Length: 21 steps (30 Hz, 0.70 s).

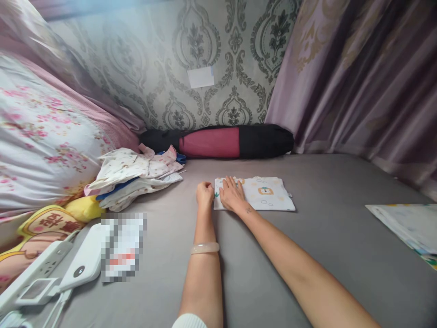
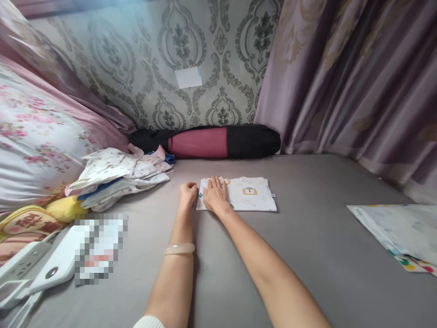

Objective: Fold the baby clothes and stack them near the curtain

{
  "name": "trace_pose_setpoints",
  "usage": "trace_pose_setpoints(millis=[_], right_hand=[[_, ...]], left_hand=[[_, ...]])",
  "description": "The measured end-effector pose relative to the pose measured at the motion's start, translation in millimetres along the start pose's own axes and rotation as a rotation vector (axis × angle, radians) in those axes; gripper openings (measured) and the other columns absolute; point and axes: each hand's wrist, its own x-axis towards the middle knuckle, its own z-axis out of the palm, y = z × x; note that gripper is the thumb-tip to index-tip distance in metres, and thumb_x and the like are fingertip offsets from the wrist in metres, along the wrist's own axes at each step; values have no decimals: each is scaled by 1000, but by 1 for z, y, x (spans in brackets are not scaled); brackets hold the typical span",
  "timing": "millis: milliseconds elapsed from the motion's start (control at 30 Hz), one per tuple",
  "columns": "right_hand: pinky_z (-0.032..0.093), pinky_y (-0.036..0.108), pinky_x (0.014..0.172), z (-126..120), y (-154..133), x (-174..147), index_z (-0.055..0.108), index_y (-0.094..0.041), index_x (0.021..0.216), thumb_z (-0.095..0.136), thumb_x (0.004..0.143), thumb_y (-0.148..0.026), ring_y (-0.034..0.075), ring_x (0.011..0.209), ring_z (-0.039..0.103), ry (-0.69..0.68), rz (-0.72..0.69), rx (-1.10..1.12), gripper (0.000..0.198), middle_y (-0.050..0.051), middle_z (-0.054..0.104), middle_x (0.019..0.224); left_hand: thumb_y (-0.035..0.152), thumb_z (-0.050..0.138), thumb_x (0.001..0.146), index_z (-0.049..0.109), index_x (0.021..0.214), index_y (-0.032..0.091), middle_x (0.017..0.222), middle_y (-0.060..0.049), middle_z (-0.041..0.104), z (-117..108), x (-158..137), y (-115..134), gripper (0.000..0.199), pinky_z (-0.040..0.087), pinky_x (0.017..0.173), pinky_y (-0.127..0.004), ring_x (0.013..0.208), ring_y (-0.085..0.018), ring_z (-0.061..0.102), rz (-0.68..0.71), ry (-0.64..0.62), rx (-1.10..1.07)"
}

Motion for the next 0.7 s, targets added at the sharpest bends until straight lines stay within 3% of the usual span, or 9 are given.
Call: trace_pose_setpoints(millis=[333, 700], right_hand=[[7, 44, 115, 13, -2, 0, 39, -5, 142, 27, 96, -32, 25, 141, 24, 24, -7, -4, 55, 14, 35, 150], [6, 47, 115, 5, -12, 4, 39, -5, 142, 26, 96, -31, 26, 141, 24, -6, -12, 25, 55, 15, 35, 150]], left_hand=[[23, 47, 86, 68, 102, 16, 101, -11, 72, 0, 4, -6, 27, 46, 79, -25, 93, -18, 66, -37, 16, 3], [25, 43, 87, 69, 95, 17, 91, -10, 73, -4, 6, -6, 27, 48, 74, -26, 85, -18, 68, -28, 58, 33]])
